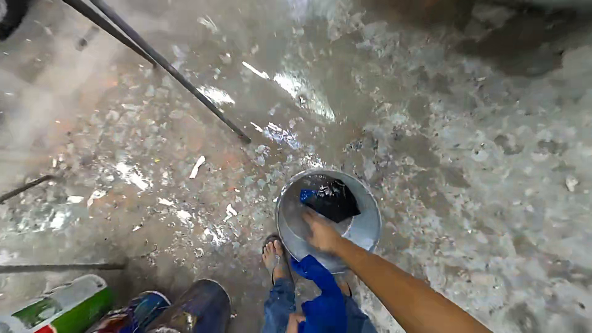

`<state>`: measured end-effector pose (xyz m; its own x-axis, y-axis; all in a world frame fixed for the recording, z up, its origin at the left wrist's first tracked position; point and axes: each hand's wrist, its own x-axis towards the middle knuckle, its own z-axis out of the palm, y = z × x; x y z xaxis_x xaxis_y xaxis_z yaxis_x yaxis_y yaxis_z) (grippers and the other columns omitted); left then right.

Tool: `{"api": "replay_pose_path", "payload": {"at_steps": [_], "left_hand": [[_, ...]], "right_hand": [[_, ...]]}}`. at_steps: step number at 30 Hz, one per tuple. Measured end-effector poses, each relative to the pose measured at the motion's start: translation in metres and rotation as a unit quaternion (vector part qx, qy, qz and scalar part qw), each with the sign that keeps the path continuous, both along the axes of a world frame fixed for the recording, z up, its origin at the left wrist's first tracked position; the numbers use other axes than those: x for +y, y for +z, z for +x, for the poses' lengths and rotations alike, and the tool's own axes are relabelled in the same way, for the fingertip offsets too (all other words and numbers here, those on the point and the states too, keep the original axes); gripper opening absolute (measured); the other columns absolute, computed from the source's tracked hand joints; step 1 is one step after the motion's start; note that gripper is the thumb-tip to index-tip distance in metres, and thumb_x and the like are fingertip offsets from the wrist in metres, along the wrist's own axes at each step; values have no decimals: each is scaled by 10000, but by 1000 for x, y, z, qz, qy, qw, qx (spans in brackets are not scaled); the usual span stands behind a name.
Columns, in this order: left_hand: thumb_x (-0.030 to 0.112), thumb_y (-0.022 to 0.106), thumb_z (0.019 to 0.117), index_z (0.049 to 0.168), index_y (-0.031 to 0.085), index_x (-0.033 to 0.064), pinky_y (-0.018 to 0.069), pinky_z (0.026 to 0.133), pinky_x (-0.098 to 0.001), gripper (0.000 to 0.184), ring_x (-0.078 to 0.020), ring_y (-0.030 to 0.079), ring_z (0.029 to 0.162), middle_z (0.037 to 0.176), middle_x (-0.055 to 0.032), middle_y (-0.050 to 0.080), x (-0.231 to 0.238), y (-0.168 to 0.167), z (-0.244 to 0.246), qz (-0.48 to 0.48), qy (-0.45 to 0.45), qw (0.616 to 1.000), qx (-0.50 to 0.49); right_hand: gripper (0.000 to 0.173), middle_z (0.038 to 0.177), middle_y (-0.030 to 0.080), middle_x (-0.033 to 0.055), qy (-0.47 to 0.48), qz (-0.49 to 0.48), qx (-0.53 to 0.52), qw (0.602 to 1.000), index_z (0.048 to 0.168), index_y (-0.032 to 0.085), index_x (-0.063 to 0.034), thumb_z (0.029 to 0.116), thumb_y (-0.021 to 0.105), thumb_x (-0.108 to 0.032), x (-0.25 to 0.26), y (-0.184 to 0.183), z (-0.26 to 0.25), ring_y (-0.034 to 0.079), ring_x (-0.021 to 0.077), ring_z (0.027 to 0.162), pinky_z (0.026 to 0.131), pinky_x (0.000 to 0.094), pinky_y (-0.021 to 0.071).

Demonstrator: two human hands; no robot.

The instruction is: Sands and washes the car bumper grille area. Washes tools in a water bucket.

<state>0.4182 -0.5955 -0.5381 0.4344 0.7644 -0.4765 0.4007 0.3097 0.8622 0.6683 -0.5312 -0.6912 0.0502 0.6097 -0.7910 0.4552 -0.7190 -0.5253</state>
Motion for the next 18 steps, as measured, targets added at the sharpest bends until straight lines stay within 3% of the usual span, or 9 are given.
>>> {"api": "replay_pose_path", "payload": {"at_steps": [2,3,4,6,8,9,11,14,18], "left_hand": [[441,719,818,1059,651,-44,571,886,-364,545,-150,682,951,982,-121,710,-4,-27,0,21,-44,999,21],[428,708,812,1036,640,-54,540,918,-384,536,-183,656,984,986,-149,685,-5,-36,1,17,-62,998,13],[429,710,803,1018,644,-57,524,952,-399,535,-204,650,1012,988,-164,683,-6,-43,3,10,-75,997,7],[419,717,800,1005,645,-56,506,988,-403,522,-209,648,1040,992,-165,684,-9,-51,9,-8,-86,996,-3],[414,709,811,1025,626,-41,494,1006,-372,510,-173,635,1063,1010,-144,671,-10,-58,17,-34,-82,996,-25],[423,698,821,1036,615,-32,480,1029,-365,511,-160,626,1082,1023,-132,664,-10,-60,20,-44,-83,995,-31],[428,687,822,1012,618,-20,463,1045,-362,491,-153,623,1074,1004,-118,664,-7,-62,21,-49,-91,994,-29],[420,686,830,965,635,9,468,1028,-359,435,-148,630,1042,968,-103,671,-1,-63,18,-41,-102,994,-15],[423,696,844,978,648,-6,531,920,-339,452,-153,652,990,966,-121,684,-3,-70,19,-17,-102,995,-3]], "right_hand": [[761,1634,317,242,18,-49,-41,998,1558,439,-122,916,733,-405,15,-42,3,403,440,1453,1136,655,381],[736,1595,369,269,23,-74,-49,996,1491,526,-93,891,755,-451,21,-60,5,409,467,1434,1125,683,367],[656,1500,483,285,35,-101,-52,993,1374,622,-48,880,759,-457,27,-75,9,467,475,1379,1110,688,381],[527,1389,582,306,18,-157,-36,987,1280,648,72,991,647,-368,30,-93,17,511,461,1353,1137,639,361],[511,1289,604,381,-135,-62,-95,984,1236,621,171,1023,621,-293,4,-115,10,553,494,1282,1136,594,367],[507,1358,578,348,-131,-92,-91,983,1310,581,142,1047,572,-291,5,-108,18,529,453,1333,1149,557,367],[482,1556,403,327,-130,-185,-35,973,1480,401,144,1110,424,-165,-4,-99,20,347,411,1499,1241,497,237],[437,1543,430,317,-1,-240,-13,971,1464,432,140,1107,400,-109,-6,-84,10,380,428,1481,1220,537,271],[405,1520,481,288,118,-232,11,965,1418,513,117,1092,438,-112,15,-83,12,416,430,1458,1203,581,289]]}}
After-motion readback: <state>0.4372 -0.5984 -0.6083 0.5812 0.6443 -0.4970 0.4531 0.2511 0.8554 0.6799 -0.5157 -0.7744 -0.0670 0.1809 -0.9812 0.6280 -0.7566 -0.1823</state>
